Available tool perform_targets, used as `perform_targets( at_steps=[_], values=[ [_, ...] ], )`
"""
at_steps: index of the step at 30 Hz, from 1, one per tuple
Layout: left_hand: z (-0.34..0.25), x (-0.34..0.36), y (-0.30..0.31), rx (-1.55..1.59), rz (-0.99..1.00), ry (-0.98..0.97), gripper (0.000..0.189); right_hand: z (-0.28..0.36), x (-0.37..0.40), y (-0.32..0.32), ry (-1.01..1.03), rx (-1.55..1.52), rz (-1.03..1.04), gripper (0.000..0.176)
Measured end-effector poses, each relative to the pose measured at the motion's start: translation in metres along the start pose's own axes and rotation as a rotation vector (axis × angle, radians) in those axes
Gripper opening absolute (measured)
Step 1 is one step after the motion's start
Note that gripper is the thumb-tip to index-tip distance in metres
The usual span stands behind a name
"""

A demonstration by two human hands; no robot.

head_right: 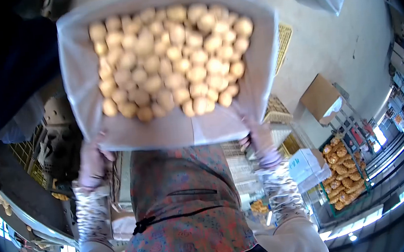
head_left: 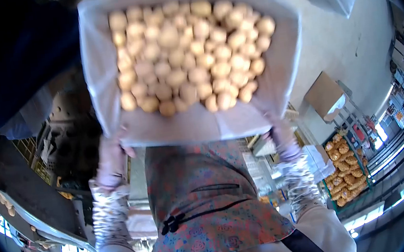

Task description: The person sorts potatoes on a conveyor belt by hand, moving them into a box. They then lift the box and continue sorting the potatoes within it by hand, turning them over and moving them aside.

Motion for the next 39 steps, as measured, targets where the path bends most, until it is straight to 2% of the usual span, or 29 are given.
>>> perform_targets(
  at_steps=[1,2,4,5,6,7,9,10,13,14,17,26,32,35,38,39],
  values=[
    [-0.022,0.016,-0.004,0.032,0.005,0.032,0.034,0.003,0.002,0.017,0.039,-0.013,0.03,0.031],
    [-0.012,0.026,0.001,0.05,0.015,0.042,0.03,-0.004,0.013,0.026,0.242,0.286,-0.027,0.028],
    [-0.016,0.01,-0.006,0.118,0.079,-0.114,0.022,0.004,-0.011,0.027,0.822,0.839,-0.173,0.03],
    [-0.01,0.01,-0.015,0.097,-0.032,-0.072,0.02,-0.01,-0.022,0.025,0.515,0.536,0.005,0.027],
    [0.004,0.006,-0.012,0.123,0.003,0.02,0.019,-0.025,-0.031,0.023,0.154,0.105,0.073,0.026],
    [0.023,-0.003,-0.003,0.149,0.034,0.116,0.018,-0.04,-0.038,0.021,-0.157,-0.196,0.009,0.026],
    [0.078,-0.036,0.026,0.204,0.038,0.202,0.017,-0.067,-0.044,0.005,-0.225,-0.088,0.01,0.031],
    [0.095,-0.045,0.033,0.375,0.136,0.286,0.016,-0.073,-0.047,0.0,-0.241,-0.072,-0.005,0.033],
    [0.11,-0.04,0.03,-0.027,-0.057,-0.01,0.019,-0.093,-0.049,0.0,-0.226,-0.014,-0.054,0.034],
    [0.111,-0.041,0.032,0.056,0.004,0.075,0.023,-0.095,-0.044,0.002,-0.259,-0.051,-0.048,0.034],
    [0.106,-0.039,0.03,-0.073,-0.075,0.049,0.025,-0.079,-0.038,-0.003,-0.271,-0.051,-0.046,0.036],
    [0.098,-0.029,0.021,-0.059,-0.064,0.024,0.029,-0.08,-0.041,-0.001,-0.23,0.031,-0.041,0.039],
    [0.101,-0.033,0.024,-0.045,-0.078,0.041,0.029,-0.101,-0.057,0.006,-0.104,-0.094,-0.038,0.046],
    [0.101,-0.031,0.023,-0.038,-0.09,0.035,0.027,-0.098,-0.057,0.004,-0.19,-0.022,-0.056,0.039],
    [0.105,-0.035,0.026,0.012,-0.045,0.039,0.025,-0.107,-0.064,0.008,-0.18,-0.016,-0.113,0.039],
    [0.107,-0.038,0.028,0.034,-0.02,0.039,0.025,-0.101,-0.06,0.006,0.055,0.158,-0.208,0.039]
  ],
)
Point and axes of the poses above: each hand's wrist, its own x-axis away from the middle knuckle, its own y-axis out of the back of the hand, z = x × y, the point moved 2 cm from there along -x, towards the middle knuckle, and after that the axes turned 1 degree about y, right-handed, at the moved point
